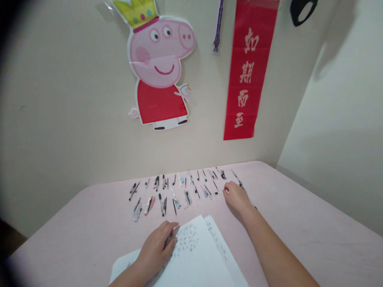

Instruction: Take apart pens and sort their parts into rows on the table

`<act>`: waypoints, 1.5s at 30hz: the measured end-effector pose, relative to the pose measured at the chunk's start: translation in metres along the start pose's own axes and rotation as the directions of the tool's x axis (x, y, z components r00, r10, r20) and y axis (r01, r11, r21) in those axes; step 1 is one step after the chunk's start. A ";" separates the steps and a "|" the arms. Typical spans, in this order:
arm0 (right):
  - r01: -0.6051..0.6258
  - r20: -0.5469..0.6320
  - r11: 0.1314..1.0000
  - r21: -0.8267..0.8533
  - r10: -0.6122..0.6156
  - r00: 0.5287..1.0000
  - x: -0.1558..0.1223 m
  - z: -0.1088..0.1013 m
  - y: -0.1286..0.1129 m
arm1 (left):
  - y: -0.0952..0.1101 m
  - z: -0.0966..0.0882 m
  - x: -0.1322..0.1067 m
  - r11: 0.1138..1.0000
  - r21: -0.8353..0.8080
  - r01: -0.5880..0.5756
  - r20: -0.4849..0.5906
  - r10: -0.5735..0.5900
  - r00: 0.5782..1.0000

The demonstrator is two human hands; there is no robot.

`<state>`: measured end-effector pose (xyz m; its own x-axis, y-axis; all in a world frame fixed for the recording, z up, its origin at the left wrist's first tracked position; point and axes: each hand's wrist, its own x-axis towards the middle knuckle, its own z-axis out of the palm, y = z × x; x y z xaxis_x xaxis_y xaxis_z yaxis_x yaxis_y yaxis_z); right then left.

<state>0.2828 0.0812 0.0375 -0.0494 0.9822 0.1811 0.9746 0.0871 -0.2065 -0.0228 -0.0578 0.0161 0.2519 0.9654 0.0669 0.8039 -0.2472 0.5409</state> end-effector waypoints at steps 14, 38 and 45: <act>-0.003 0.109 0.999 -0.044 0.008 0.994 -0.013 0.014 -0.032 | 0.001 -0.001 -0.001 1.000 -0.003 -0.007 -0.014 0.007 1.000; 0.204 0.147 0.626 0.752 -0.461 0.875 -0.053 0.011 -0.110 | -0.005 0.005 0.010 0.543 -0.839 0.047 -0.072 -0.197 0.978; 0.203 0.188 0.553 0.808 -0.569 0.801 -0.083 0.012 -0.136 | -0.001 -0.002 0.008 0.095 -0.980 0.175 0.151 -0.218 0.964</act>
<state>0.1519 -0.0098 0.0388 -0.6348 0.7684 0.0814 0.3526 0.3818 -0.8543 -0.0228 -0.0501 0.0177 0.1490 0.9723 -0.1799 -0.4075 0.2262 0.8847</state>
